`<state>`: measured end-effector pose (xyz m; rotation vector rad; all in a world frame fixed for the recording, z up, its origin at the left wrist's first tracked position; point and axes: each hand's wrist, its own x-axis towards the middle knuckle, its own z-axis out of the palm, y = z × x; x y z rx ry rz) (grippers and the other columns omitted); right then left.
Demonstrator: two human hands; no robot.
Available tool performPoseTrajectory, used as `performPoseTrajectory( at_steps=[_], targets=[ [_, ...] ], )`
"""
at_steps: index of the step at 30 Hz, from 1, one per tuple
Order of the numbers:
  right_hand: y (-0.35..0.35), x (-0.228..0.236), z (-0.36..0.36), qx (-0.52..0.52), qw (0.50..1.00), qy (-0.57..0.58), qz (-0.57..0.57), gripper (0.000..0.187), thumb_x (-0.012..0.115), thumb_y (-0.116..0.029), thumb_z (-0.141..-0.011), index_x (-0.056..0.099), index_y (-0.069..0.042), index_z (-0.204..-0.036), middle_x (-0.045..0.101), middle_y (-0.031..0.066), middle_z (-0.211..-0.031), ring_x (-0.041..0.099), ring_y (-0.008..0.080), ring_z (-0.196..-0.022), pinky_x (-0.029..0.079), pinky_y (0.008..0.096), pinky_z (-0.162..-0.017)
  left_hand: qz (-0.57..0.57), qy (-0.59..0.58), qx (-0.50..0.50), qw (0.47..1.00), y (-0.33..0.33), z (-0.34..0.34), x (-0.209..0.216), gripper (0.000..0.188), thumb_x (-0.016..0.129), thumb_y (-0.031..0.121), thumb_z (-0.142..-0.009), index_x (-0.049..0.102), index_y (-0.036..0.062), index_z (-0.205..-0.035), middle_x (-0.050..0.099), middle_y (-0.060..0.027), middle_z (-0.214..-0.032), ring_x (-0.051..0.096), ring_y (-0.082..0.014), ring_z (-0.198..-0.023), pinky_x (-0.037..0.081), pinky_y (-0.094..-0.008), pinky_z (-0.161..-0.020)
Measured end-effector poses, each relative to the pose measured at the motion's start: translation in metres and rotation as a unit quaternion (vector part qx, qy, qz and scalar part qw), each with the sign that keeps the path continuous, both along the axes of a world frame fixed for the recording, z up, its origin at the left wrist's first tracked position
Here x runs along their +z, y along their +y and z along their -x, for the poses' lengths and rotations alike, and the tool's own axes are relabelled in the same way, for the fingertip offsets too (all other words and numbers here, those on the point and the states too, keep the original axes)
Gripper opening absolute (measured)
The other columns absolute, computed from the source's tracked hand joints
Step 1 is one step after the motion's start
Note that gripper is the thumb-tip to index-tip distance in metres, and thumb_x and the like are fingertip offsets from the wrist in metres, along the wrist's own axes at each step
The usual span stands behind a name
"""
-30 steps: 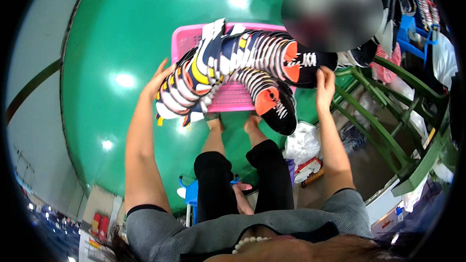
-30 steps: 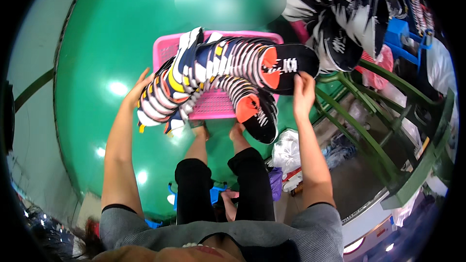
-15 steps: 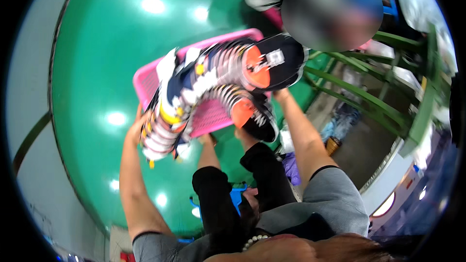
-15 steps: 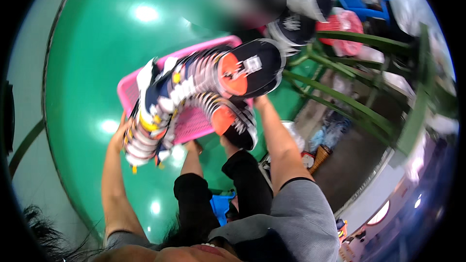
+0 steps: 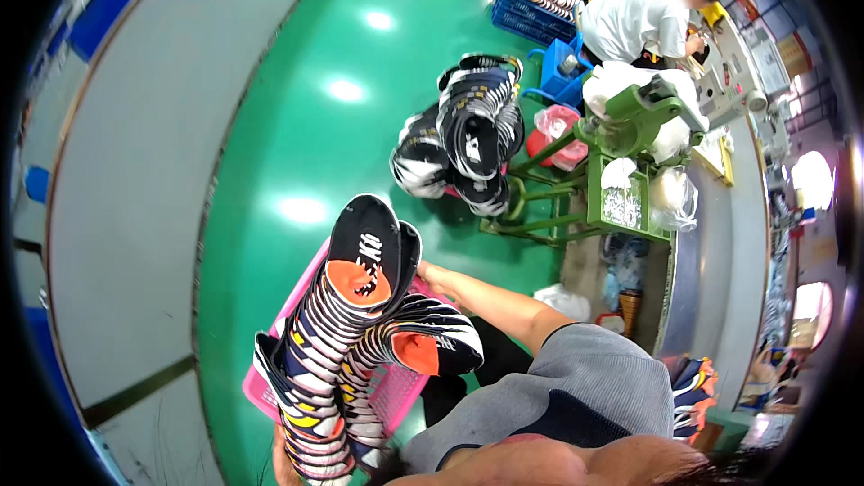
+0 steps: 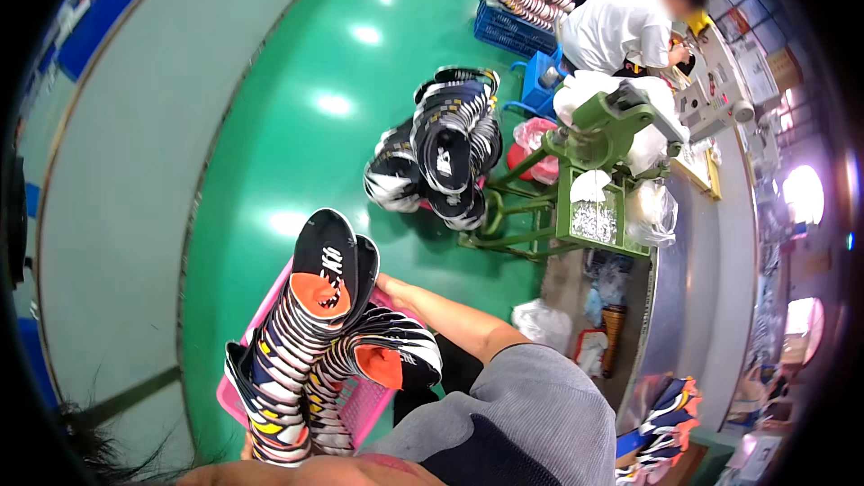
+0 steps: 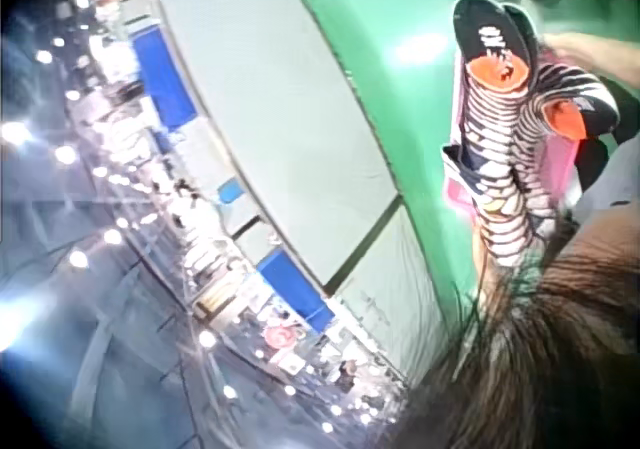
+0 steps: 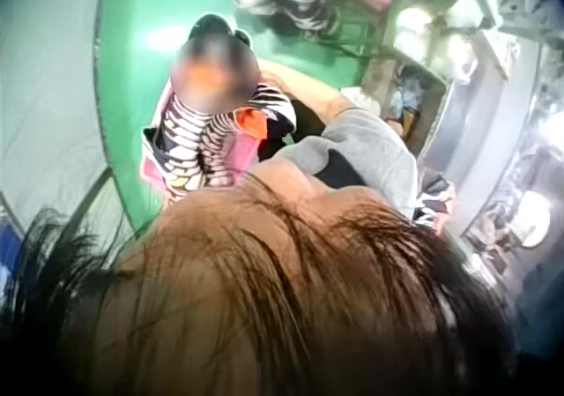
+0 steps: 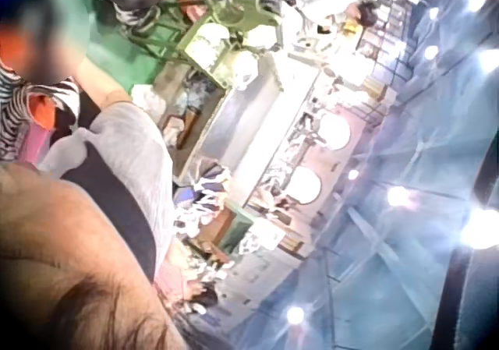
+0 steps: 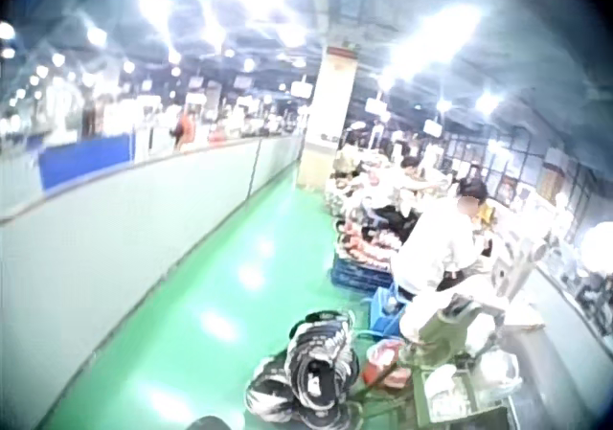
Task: The person picks up a pink basket and gathers a stack of shoe uppers from a table. They take the shoe uppers to a machine and apply a small plug into the top eyelet of each shoe upper one by one before placing the finished stack back on the table.
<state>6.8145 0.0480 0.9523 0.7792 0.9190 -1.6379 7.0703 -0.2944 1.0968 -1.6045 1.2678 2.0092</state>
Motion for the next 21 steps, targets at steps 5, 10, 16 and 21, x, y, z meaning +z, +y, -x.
performPoseTrajectory(
  at_steps=[5,10,16,21],
  targets=[
    [-0.068,-0.001,0.099,-0.115,0.971,0.133,0.163,0.035,0.045,-0.033,-0.093,0.065,-0.005,-0.099,0.067,0.0125,-0.099,0.064,0.0221,-0.080,0.053,0.0350,-0.074,0.021,0.028,-0.043,0.998,-0.024,0.099,0.040,0.068,0.058,0.029,-0.090,0.022,0.0135,-0.145,0.046,-0.0146,-0.134,0.051,-0.0285,-0.117,0.045,-0.0407,-0.096],
    [-0.119,0.023,0.202,-0.036,0.978,0.142,0.148,0.035,0.044,-0.033,-0.093,0.065,-0.005,-0.099,0.067,0.0124,-0.098,0.064,0.0217,-0.080,0.052,0.0352,-0.074,0.045,0.043,-0.075,0.995,-0.065,0.177,0.063,0.067,0.058,0.029,-0.090,0.023,0.0131,-0.144,0.047,-0.0145,-0.134,0.051,-0.0284,-0.117,0.045,-0.0406,-0.096],
    [-0.117,0.051,0.341,-0.065,0.974,0.173,0.134,0.034,0.044,-0.032,-0.093,0.065,-0.006,-0.099,0.067,0.0122,-0.098,0.064,0.0212,-0.080,0.052,0.0355,-0.074,0.063,0.058,-0.091,0.992,-0.119,0.286,0.097,0.065,0.058,0.030,-0.090,0.024,0.0126,-0.143,0.047,-0.0144,-0.133,0.052,-0.0282,-0.116,0.045,-0.0406,-0.096],
    [-0.103,0.052,0.436,-0.109,0.969,0.192,0.114,0.034,0.043,-0.032,-0.093,0.065,-0.006,-0.099,0.067,0.0121,-0.097,0.063,0.0208,-0.080,0.052,0.0357,-0.073,0.061,0.073,-0.120,0.988,-0.147,0.392,0.095,0.064,0.058,0.030,-0.090,0.025,0.0122,-0.143,0.048,-0.0144,-0.132,0.052,-0.0281,-0.116,0.045,-0.0406,-0.095]
  ],
)
